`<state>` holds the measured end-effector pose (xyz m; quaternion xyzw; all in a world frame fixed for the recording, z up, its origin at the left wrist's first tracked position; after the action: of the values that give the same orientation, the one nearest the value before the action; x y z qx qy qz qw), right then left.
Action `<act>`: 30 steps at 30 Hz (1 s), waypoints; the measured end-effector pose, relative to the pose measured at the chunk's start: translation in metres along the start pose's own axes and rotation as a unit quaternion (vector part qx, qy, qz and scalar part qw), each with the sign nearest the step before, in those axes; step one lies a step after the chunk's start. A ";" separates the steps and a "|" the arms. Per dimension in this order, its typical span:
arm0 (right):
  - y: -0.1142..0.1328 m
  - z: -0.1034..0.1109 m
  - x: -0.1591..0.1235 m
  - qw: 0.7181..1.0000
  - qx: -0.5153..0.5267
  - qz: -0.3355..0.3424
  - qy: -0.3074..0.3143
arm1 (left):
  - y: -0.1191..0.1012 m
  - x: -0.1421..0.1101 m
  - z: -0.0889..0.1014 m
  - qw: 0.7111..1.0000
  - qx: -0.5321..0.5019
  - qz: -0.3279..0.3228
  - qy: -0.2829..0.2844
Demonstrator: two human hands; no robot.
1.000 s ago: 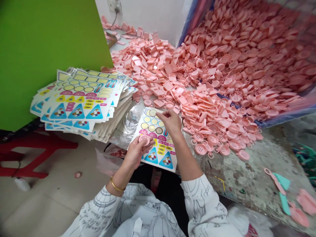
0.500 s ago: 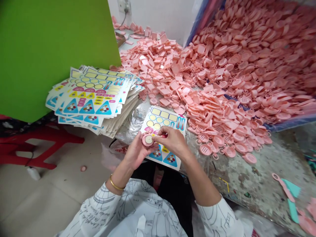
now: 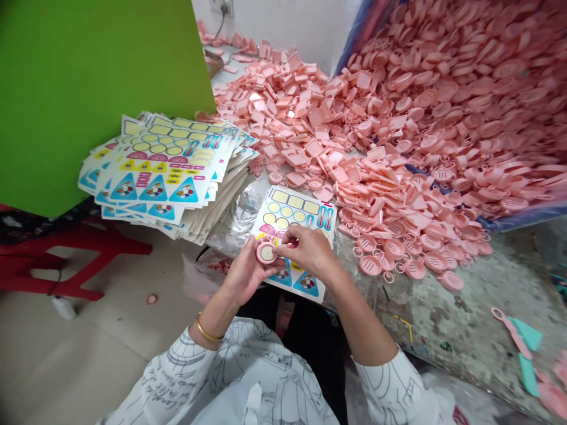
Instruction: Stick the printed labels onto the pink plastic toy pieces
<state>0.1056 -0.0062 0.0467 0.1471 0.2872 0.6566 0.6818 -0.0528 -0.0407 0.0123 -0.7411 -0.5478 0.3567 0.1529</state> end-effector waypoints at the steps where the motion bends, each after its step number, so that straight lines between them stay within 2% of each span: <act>1: 0.000 0.000 0.000 1.000 -0.004 -0.002 -0.002 | 0.000 0.000 0.000 1.000 0.001 0.001 0.001; 21: -0.003 -0.002 -0.001 1.000 -0.021 0.011 -0.015 | 0.009 0.002 0.000 1.000 0.002 0.010 -0.013; 26: -0.001 0.000 -0.002 1.000 -0.020 0.013 -0.005 | 0.009 0.001 0.001 1.000 0.006 0.003 -0.002; 30: 0.001 0.001 -0.004 0.999 -0.036 0.011 -0.014 | 0.010 -0.001 0.002 0.999 0.021 -0.012 0.029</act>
<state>0.1053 -0.0101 0.0493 0.1345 0.2519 0.6720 0.6832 -0.0467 -0.0453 0.0052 -0.7409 -0.5445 0.3448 0.1889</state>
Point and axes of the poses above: each hand's wrist, its own x-axis towards the middle knuckle, its own z-axis out of the back of the hand, y = z × x, the point moved 1 cm from there along x, towards the middle knuckle, and after that the axes turned 13 degrees about -z, right-handed, at the moved point
